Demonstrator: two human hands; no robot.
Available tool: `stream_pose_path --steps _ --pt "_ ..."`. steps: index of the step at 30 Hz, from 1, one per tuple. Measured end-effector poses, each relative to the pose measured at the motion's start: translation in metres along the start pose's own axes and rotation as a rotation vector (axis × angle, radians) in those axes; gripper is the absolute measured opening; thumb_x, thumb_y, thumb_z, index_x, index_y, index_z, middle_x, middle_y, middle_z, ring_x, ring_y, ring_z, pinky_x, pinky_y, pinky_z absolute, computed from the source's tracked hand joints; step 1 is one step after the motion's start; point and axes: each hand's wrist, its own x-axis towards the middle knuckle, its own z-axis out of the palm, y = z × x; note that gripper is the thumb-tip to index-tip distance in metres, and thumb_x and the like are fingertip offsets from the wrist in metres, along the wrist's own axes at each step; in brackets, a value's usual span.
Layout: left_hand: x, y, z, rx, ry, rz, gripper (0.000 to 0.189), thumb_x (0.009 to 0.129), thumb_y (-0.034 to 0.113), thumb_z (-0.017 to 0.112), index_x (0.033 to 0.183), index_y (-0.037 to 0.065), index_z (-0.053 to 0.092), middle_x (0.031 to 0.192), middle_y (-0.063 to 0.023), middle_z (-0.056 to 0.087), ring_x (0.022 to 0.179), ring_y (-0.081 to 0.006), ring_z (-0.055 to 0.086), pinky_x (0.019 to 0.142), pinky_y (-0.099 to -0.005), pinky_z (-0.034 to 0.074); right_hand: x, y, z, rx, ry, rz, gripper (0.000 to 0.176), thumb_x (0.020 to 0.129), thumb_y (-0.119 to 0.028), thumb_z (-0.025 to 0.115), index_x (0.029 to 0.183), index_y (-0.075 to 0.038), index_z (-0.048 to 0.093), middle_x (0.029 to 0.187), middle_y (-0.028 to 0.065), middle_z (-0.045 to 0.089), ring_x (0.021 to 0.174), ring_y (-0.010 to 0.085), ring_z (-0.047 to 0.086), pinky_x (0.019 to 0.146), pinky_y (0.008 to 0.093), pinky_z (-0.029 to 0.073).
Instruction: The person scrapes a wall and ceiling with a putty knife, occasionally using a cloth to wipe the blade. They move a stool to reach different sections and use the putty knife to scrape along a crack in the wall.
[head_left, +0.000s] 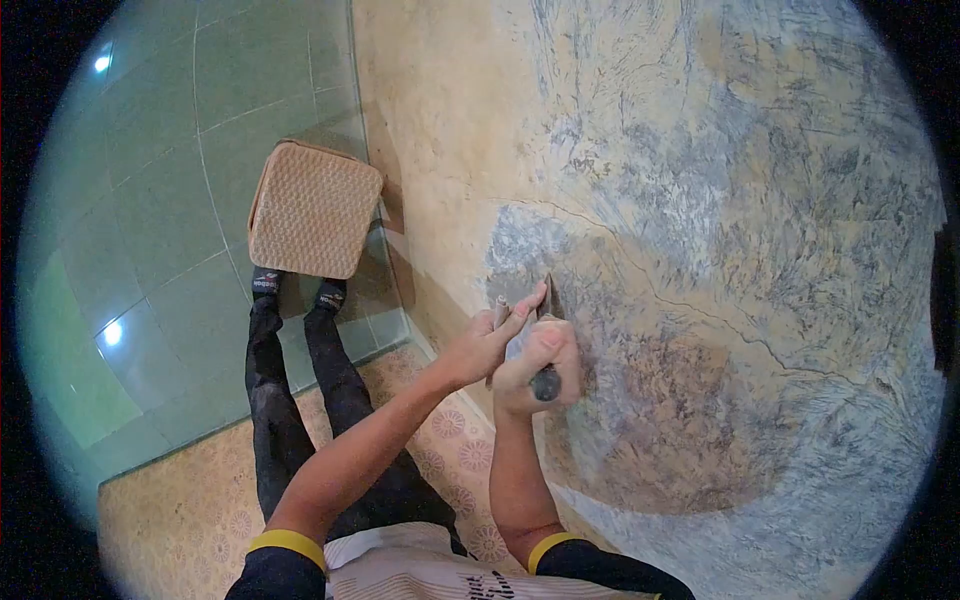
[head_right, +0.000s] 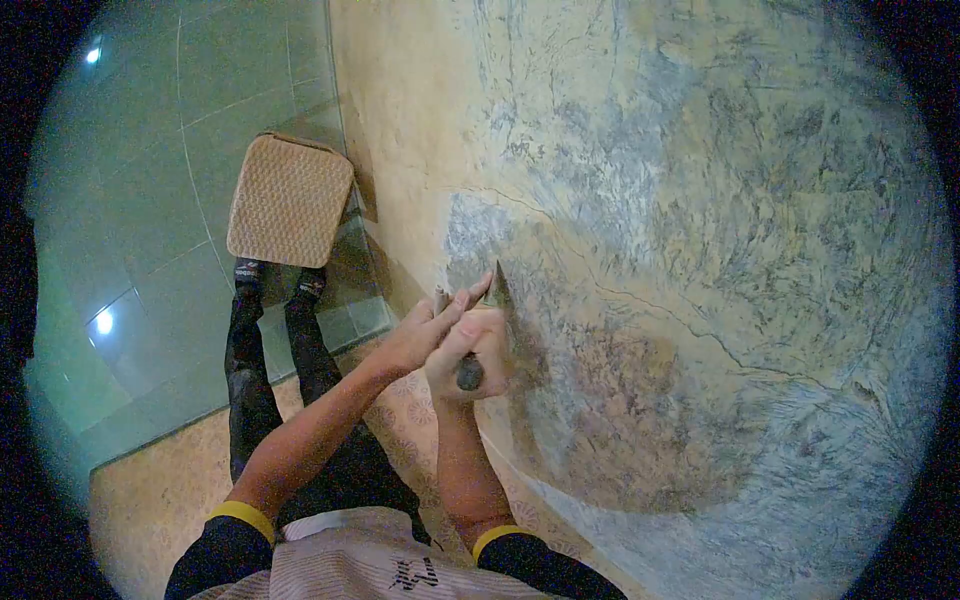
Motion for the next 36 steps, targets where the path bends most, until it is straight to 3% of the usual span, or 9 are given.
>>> stream_pose_path --steps 5,8,14,16,25,27,29,31,36 --pt "0.004 -0.001 0.001 -0.093 0.027 0.034 0.066 0.1 0.055 0.039 0.137 0.001 0.05 0.077 -0.0121 0.059 0.044 -0.0127 0.051 0.037 -0.0285 0.04 0.008 -0.003 0.003 -0.052 0.048 -0.043 0.034 0.095 -0.015 0.05 0.064 -0.002 0.047 0.063 0.0069 0.053 0.056 0.0193 0.05 0.054 0.0319 0.04" --pt "-0.003 0.002 -0.003 0.064 -0.047 -0.088 0.061 0.102 0.054 0.035 0.146 0.012 0.043 0.095 -0.0111 0.068 0.078 -0.0147 0.063 0.07 -0.0291 0.049 0.011 -0.001 -0.01 -0.037 0.079 0.037 0.035 0.096 -0.017 0.049 0.064 -0.002 0.048 0.063 0.0056 0.053 0.057 0.0179 0.05 0.054 0.0305 0.039" --pt "-0.012 0.01 0.011 0.213 0.008 -0.071 0.059 0.102 0.053 0.037 0.145 0.013 0.045 0.057 -0.0024 0.057 0.043 -0.0137 0.051 0.049 -0.0293 0.046 0.017 0.003 -0.008 0.047 0.152 0.285 0.037 0.095 -0.022 0.05 0.063 -0.006 0.04 0.058 0.0016 0.042 0.054 0.0132 0.041 0.052 0.0283 0.034" --pt "-0.015 0.031 0.006 0.043 -0.013 -0.074 0.058 0.103 0.041 0.041 0.131 -0.008 0.051 0.126 -0.0208 0.062 0.12 -0.0201 0.056 0.1 -0.0316 0.041 0.022 0.003 -0.02 0.151 0.176 0.269 0.039 0.097 -0.023 0.048 0.063 -0.007 0.038 0.058 0.0014 0.04 0.054 0.0133 0.04 0.054 0.0289 0.035" --pt "-0.015 0.029 0.022 0.128 -0.063 0.17 0.053 0.106 0.033 0.035 0.145 -0.003 0.035 0.154 -0.0179 0.032 0.144 -0.0238 0.027 0.115 -0.0314 0.023 0.03 0.005 -0.031 0.311 0.175 0.206 0.039 0.1 -0.024 0.044 0.065 -0.01 0.036 0.055 0.0007 0.033 0.053 0.0163 0.038 0.057 0.0328 0.038" --pt "-0.013 0.032 0.022 0.124 0.008 0.062 0.06 0.105 0.044 0.034 0.144 -0.001 0.038 0.124 -0.0224 0.063 0.072 -0.0117 0.056 0.072 -0.0325 0.048 0.026 0.011 -0.023 0.281 0.153 0.129 0.035 0.098 -0.024 0.046 0.067 -0.009 0.037 0.056 0.001 0.033 0.054 0.0164 0.038 0.056 0.033 0.037" --pt "-0.012 0.03 0.028 0.093 -0.007 0.058 0.062 0.104 0.046 0.034 0.143 -0.002 0.04 0.071 -0.0078 0.063 0.055 -0.0092 0.047 0.053 -0.0296 0.042 0.03 0.009 -0.024 0.261 0.123 0.036 0.034 0.096 -0.025 0.048 0.068 -0.009 0.038 0.057 0.0018 0.035 0.054 0.0167 0.038 0.056 0.033 0.037" --pt "-0.004 0.013 0.042 0.248 0.166 0.508 0.06 0.105 0.044 0.034 0.141 -0.003 0.044 0.074 -0.0093 0.064 0.07 -0.013 0.061 0.064 -0.0278 0.048 0.029 0.013 -0.031 0.365 0.104 0.06 0.032 0.095 -0.026 0.05 0.07 -0.008 0.04 0.059 0.0039 0.04 0.055 0.017 0.041 0.055 0.0333 0.038" --pt "-0.011 0.033 0.03 0.151 0.028 0.134 0.051 0.106 0.031 0.036 0.143 -0.004 0.04 0.145 -0.0206 0.044 0.136 -0.0244 0.039 0.111 -0.0328 0.031 0.031 0.013 -0.03 0.285 0.119 0.066 0.036 0.099 -0.026 0.045 0.068 -0.008 0.037 0.058 0.0015 0.038 0.055 0.0158 0.041 0.053 0.0309 0.037"
